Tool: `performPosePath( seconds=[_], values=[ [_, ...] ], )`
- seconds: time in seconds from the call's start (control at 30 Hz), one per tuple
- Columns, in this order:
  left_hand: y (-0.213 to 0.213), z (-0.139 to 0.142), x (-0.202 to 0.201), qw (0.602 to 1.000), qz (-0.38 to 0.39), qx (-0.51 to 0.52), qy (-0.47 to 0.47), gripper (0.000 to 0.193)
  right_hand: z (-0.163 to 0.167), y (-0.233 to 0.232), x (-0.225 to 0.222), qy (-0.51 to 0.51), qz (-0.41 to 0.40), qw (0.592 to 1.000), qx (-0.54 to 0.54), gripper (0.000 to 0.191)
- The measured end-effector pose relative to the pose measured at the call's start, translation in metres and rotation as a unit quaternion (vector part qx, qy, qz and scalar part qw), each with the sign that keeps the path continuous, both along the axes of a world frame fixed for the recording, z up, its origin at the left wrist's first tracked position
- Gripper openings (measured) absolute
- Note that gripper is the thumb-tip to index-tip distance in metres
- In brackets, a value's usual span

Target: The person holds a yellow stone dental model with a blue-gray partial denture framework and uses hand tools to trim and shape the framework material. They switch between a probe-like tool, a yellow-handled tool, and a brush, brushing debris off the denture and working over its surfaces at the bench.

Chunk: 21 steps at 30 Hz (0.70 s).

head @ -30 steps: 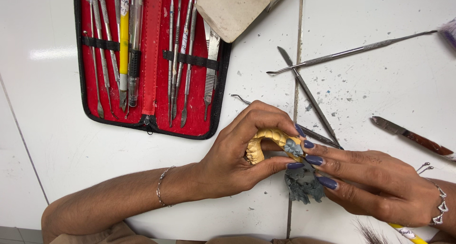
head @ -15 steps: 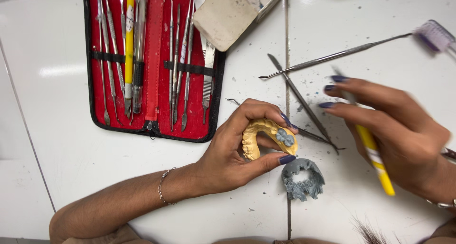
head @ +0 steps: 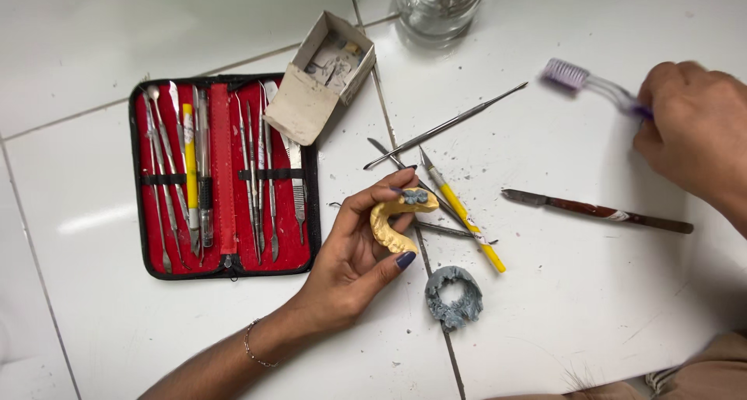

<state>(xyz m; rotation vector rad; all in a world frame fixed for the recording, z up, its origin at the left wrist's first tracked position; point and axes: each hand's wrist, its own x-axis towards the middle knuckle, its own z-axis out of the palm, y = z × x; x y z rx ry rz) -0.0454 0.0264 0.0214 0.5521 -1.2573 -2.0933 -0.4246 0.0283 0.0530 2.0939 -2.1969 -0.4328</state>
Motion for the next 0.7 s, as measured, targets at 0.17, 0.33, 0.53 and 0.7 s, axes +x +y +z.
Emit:
performPosePath(
  seconds=[0.17, 0.33, 0.53, 0.7],
  values=[
    [-0.004, 0.011, 0.005, 0.995, 0.030, 0.084, 0.035, 0.073, 0.031, 0.008, 0.018, -0.097, -0.024, 0.993, -0.056, 0.021],
    [-0.001, 0.014, 0.022, 0.991, 0.014, 0.120, 0.066, 0.080, 0.038, 0.037, 0.069, -0.295, 0.104, 0.944, -0.104, 0.029],
    [0.007, 0.010, 0.034, 0.986, 0.011, 0.140, 0.086, 0.081, 0.028, 0.054, 0.107, -0.293, 0.214, 0.930, -0.060, 0.053],
    [0.008, 0.008, 0.041, 0.993, 0.009, 0.089, 0.077, 0.078, 0.040, 0.050, 0.110, -0.249, 0.211, 0.944, -0.037, 0.054]
  ],
)
